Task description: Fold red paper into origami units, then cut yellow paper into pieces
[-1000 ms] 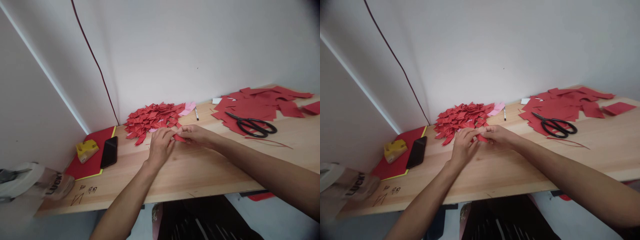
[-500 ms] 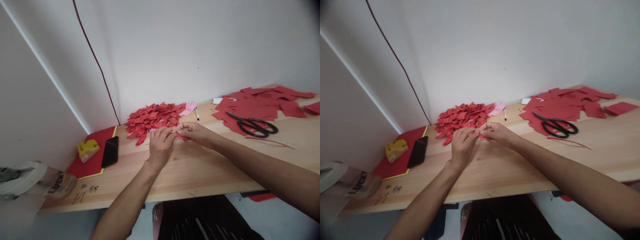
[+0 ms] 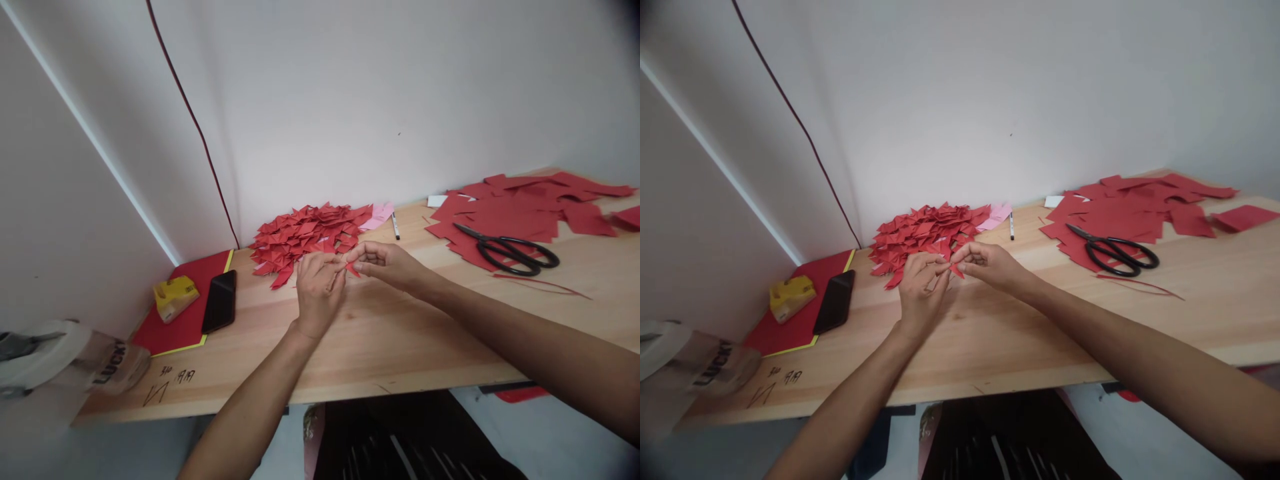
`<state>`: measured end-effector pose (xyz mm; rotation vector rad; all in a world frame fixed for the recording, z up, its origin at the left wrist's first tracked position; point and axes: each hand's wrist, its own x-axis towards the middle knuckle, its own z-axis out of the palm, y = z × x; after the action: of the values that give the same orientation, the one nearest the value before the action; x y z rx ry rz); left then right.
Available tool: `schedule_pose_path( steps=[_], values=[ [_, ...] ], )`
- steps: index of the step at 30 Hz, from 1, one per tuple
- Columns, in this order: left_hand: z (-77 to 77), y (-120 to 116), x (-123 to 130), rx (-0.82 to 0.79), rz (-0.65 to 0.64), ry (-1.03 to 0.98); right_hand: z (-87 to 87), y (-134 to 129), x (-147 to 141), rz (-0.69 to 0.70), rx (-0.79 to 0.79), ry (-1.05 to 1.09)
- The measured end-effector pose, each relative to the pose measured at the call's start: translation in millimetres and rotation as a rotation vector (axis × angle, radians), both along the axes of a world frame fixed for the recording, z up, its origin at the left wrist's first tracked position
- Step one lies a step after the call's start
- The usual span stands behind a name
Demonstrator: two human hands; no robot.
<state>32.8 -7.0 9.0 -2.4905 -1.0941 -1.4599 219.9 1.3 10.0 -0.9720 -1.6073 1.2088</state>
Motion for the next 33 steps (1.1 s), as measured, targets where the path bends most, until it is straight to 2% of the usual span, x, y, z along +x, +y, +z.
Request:
schedule_pose_path(
  steps=[7, 12, 18, 26, 33],
  values=[
    [-0.6, 1.4, 3.9, -0.045, -0.066, -0.088, 0.5, -5.3, -1.8, -0.141, 0.316, -0.267],
    [0.0, 0.5, 5.6, -0.140, -0.080, -0.156, 0.9, -6.3, -2.3, -0.192, 0.453, -0.316],
    [-1.2, 3.3, 6.7, -0.276, -0.099, -0.189, -0.9, -5.3, -1.9, -0.210, 0.480, -0.344],
    [-1.9, 4.8, 6.7, -0.325, -0.097, -0.201, -3.1, -4.0, -4.6, -0.238, 0.510, -0.383],
    [-0.8, 3.6, 8.0, -0.341, -0.115, -0.221, -6.3, -1.9, -2.7, -0.209, 0.447, -0.372]
  ],
)
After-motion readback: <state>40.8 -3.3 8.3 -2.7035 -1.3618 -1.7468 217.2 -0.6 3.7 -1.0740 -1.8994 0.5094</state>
